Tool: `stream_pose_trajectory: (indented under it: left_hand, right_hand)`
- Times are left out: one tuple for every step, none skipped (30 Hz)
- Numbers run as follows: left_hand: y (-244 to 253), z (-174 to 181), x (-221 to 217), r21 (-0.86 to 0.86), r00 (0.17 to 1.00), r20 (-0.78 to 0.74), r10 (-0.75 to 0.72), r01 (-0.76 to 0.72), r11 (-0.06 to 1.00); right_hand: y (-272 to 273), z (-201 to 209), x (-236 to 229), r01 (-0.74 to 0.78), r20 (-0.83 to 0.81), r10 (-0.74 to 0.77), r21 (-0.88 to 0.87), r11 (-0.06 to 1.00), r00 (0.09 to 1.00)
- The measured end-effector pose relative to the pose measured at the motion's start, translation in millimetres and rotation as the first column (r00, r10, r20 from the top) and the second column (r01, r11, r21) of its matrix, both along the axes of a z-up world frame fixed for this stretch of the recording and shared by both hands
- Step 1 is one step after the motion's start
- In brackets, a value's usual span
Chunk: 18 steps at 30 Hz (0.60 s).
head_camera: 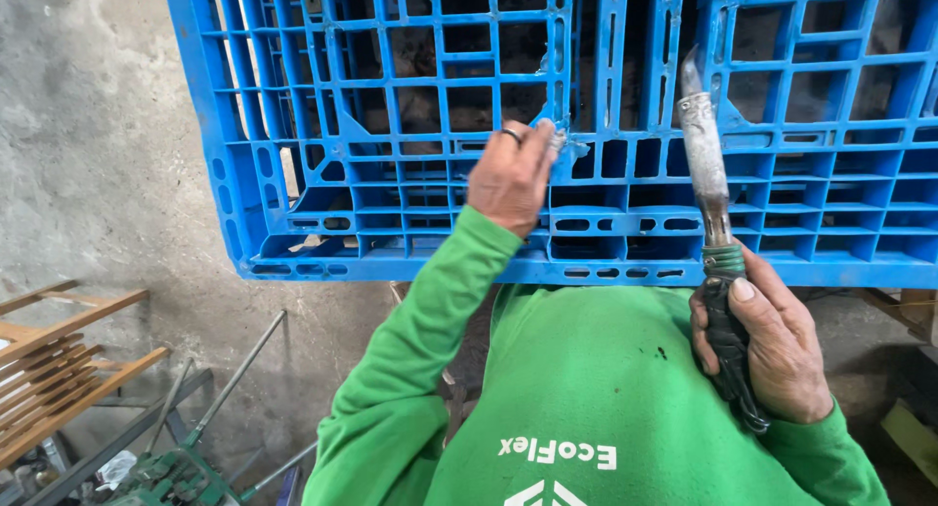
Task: The person uses a soldering iron to melt and fuse small blue plastic pieces onto a damaged blue plastic crate. They repeatedly apply heat to the crate's grid structure, pressing the plastic pieces into place to repair or reinforce the crate.
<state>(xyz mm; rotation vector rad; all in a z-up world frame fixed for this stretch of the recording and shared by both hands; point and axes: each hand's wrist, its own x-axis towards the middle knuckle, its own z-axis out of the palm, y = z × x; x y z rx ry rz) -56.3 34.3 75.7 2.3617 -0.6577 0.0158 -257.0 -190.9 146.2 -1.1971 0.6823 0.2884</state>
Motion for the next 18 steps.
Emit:
stream_pose_trajectory:
  left_hand:
    - [-4, -1, -4, -0.028, 1.0, 0.016, 0.016, -0.016, 0.999]
    - [-6, -1, -9, -0.056, 0.999, 0.031, 0.033, -0.031, 0.998]
    - [-6, -1, -15, -0.086, 0.998, 0.046, 0.049, -0.045, 0.995]
    - [-3, -2, -21, -0.091, 1.0, 0.0, 0.002, -0.002, 0.996]
    - [0, -3, -27, -0.1, 0.998, -0.043, -0.042, 0.037, 0.994]
    - [3, -4, -33, -0.111, 0.993, -0.085, -0.086, 0.077, 0.991]
    - [6, -6, -40, -0.157, 0.984, -0.145, -0.103, 0.08, 0.984]
    - [9, -8, -47, -0.202, 0.971, -0.204, -0.122, 0.08, 0.976]
    - [11, -11, -54, -0.248, 0.954, -0.265, -0.143, 0.076, 0.966]
    - [12, -15, -61, -0.29, 0.96, -0.262, -0.096, 0.016, 0.957]
    - [12, -21, -64, -0.331, 0.965, -0.257, -0.049, -0.041, 0.943]
    - [11, -26, -67, -0.372, 0.967, -0.255, -0.001, -0.097, 0.923]
    - [10, -32, -72, -0.401, 0.96, -0.278, 0.03, -0.145, 0.905]
    - [8, -37, -76, -0.428, 0.951, -0.302, 0.061, -0.192, 0.883]
    - [7, -42, -81, -0.451, 0.941, -0.326, 0.092, -0.24, 0.859]
    - [7, -46, -86, -0.477, 0.95, -0.298, 0.095, -0.235, 0.847]
    - [7, -50, -87, -0.503, 0.96, -0.263, 0.098, -0.223, 0.835]
    - [7, -53, -89, -0.529, 0.969, -0.227, 0.102, -0.21, 0.822]
  right_hand:
    - [3, -1, 0, -0.003, 0.0, 0.003, 0.015, 1.0, 1.0]
    - [5, -2, 0, -0.005, 0.001, 0.005, 0.031, 1.0, 1.0]
    - [7, -3, -1, -0.008, 0.002, 0.008, 0.044, 0.999, 1.0]
    - [9, -3, -2, -0.018, -0.029, 0.019, 0.033, 0.999, 0.999]
    - [9, -3, -2, -0.032, -0.057, 0.033, 0.019, 0.999, 0.998]
    - [8, -3, 0, -0.046, -0.085, 0.046, 0.006, 0.999, 0.995]
    - [7, -3, 0, -0.108, -0.112, 0.099, -0.071, 0.992, 0.989]
    - [5, -3, 1, -0.17, -0.143, 0.15, -0.145, 0.975, 0.978]
    - [2, -2, 3, -0.235, -0.181, 0.198, -0.215, 0.948, 0.963]
    - [0, -2, 4, -0.281, -0.206, 0.232, -0.249, 0.927, 0.95]
    - [-2, -2, 8, -0.324, -0.228, 0.265, -0.282, 0.903, 0.937]
    - [-4, -2, 12, -0.366, -0.252, 0.295, -0.314, 0.876, 0.922]
    - [-5, -2, 17, -0.42, -0.263, 0.343, -0.349, 0.837, 0.902]
    - [-7, -1, 22, -0.472, -0.277, 0.389, -0.383, 0.794, 0.879]
    - [-7, -1, 28, -0.522, -0.291, 0.435, -0.414, 0.746, 0.852]
    - [-7, 0, 33, -0.544, -0.339, 0.433, -0.397, 0.739, 0.835]
    - [-6, 1, 39, -0.562, -0.379, 0.43, -0.384, 0.733, 0.82]
    - [-7, 2, 45, -0.578, -0.418, 0.425, -0.371, 0.727, 0.803]
